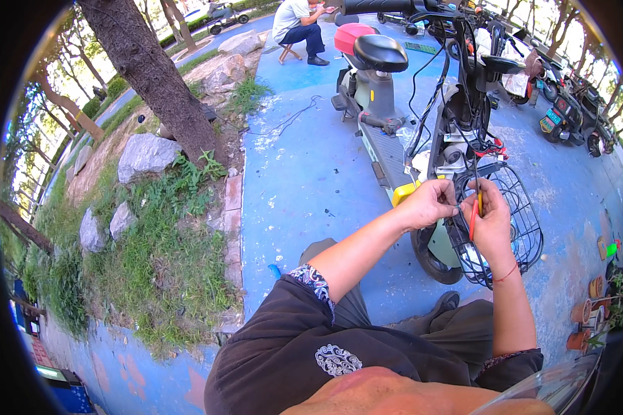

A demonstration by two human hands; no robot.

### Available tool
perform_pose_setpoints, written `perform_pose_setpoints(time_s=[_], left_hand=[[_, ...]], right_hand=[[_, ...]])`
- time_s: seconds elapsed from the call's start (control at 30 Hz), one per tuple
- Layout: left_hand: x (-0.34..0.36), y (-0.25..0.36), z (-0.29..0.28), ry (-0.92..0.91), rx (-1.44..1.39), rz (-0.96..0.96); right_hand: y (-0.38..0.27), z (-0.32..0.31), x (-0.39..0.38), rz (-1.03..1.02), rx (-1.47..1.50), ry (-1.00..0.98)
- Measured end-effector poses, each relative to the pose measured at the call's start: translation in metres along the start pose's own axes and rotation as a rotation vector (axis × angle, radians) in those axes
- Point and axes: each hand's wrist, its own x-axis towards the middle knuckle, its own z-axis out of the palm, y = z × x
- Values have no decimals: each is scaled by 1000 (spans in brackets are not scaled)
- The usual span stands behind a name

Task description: The person works on the wiring of an electric scooter, stripping insulation from several wires with red-handled pliers and twisting the exposed ends. The person handles multiple wires and tools while seated on a stool in an outdoor repair area.

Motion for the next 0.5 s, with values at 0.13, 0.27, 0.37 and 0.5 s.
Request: perform_pose_setpoints(time_s=[0.13,0.27,0.37,0.5], left_hand=[[0,5,3,44,-25,-41],[-2,13,2,49,-44,-103],[-1,12,0,-3,-7,-98],[-3,6,-1,-61,63,-90]], right_hand=[[-1,1,-1,51,59,-7],[-2,-2,3,32,53,30],[-7,-3,1,56,107,54],[-6,-1,-2,-43,78,4]])
